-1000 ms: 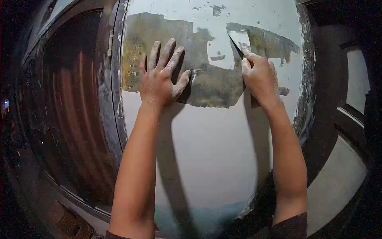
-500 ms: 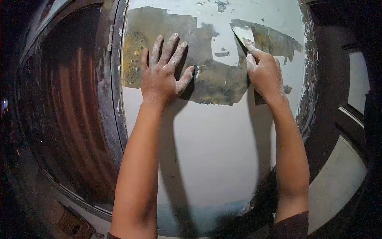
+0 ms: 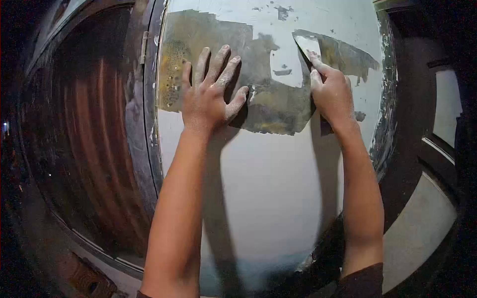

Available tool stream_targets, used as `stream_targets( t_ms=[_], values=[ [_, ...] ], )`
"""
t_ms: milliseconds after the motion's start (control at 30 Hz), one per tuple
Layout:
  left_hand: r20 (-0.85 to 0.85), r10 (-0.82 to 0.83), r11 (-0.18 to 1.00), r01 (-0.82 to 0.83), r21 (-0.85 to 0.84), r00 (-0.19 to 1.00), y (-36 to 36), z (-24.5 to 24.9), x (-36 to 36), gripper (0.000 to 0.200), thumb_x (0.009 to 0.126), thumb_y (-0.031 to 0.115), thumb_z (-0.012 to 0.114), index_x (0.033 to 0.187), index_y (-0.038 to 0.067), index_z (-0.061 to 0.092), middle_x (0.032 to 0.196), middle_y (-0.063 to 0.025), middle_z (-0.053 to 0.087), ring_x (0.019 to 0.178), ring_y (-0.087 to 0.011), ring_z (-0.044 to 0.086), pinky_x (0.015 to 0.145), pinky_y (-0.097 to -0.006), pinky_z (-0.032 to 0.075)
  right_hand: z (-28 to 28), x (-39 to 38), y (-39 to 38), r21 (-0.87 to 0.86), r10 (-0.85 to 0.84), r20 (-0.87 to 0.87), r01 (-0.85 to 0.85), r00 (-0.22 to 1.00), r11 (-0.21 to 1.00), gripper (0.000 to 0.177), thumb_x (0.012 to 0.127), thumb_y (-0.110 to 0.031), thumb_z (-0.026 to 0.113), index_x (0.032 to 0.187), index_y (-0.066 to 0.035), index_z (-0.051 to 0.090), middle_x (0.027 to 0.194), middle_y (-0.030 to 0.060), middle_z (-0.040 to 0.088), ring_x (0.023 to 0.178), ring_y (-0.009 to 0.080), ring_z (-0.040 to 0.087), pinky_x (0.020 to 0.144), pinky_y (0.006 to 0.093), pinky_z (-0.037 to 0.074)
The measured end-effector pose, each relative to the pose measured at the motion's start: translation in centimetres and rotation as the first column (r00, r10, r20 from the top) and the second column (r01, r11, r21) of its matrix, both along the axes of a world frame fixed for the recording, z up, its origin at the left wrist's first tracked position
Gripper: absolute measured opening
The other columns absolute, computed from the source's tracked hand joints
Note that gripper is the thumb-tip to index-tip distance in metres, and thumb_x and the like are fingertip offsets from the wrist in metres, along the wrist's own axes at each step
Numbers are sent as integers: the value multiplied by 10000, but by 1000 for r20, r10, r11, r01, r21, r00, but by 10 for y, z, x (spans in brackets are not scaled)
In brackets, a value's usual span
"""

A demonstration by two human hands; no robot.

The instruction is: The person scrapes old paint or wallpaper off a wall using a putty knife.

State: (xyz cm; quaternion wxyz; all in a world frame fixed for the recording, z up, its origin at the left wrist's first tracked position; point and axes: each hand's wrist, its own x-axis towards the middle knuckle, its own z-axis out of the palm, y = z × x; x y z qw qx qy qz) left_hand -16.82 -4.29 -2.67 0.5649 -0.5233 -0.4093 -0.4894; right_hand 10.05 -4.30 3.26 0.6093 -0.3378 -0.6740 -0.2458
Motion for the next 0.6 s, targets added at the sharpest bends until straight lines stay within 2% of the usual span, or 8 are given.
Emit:
stream_targets(
  t_ms=[133, 167, 233, 433, 467, 600],
  values=[
    [-1, 8, 1000, -8, -3, 1000, 2, 0, 0, 648, 921, 517, 663, 1520, 285, 576, 1687, 24, 411, 1560, -317, 343, 1265, -585, 206, 9, -4, 0, -5, -63, 3, 63, 998, 998, 336, 979, -236, 585, 1240, -112, 757, 1006, 273, 729, 935, 483, 708, 869, 539, 567],
    [-1, 14, 1000, -14, 13, 1000, 3, 1, 0, 649, 920, 520, 666, 1518, 284, 578, 1686, 21, 412, 1558, -317, 345, 1262, -585, 213, 11, -5, -3, -91, -63, -2, 62, 998, 994, 314, 976, -239, 586, 1184, -89, 768, 994, 274, 730, 940, 487, 706, 871, 545, 566],
    [-6, 10, 1000, -9, 18, 1000, 2, 1, -1, 656, 917, 527, 671, 1523, 293, 574, 1687, 21, 412, 1556, -314, 350, 1256, -588, 225, 5, -3, -4, -18, -69, 7, 69, 998, 997, 308, 974, -241, 587, 1160, -78, 770, 972, 273, 729, 935, 489, 704, 866, 551, 565],
    [-13, 11, 1000, -11, 14, 1000, 1, 2, -1, 662, 917, 534, 670, 1526, 293, 573, 1688, 16, 411, 1561, -312, 342, 1263, -588, 195, 9, -5, 6, 51, -25, -13, 26, 1000, 998, 318, 972, -233, 582, 1195, -101, 767, 953, 280, 719, 920, 490, 701, 846, 560, 556],
    [-3, -9, 1000, 9, 4, 1000, 0, 1, 1, 629, 912, 518, 671, 1489, 276, 609, 1661, 15, 441, 1557, -306, 342, 1275, -593, 189, 7, -5, 2, 23, -24, -1, 24, 1000, 999, 342, 969, -234, 586, 1244, -126, 759, 967, 277, 722, 922, 485, 706, 857, 552, 561],
    [-12, -41, 999, 41, 22, 999, 2, 2, -1, 624, 916, 518, 668, 1488, 275, 614, 1671, 17, 427, 1559, -310, 335, 1279, -588, 187, 7, -4, 5, -13, 3, -18, -4, 1000, 1000, 363, 972, -235, 583, 1282, -146, 748, 985, 275, 725, 919, 480, 711, 864, 540, 566]
  ],
)
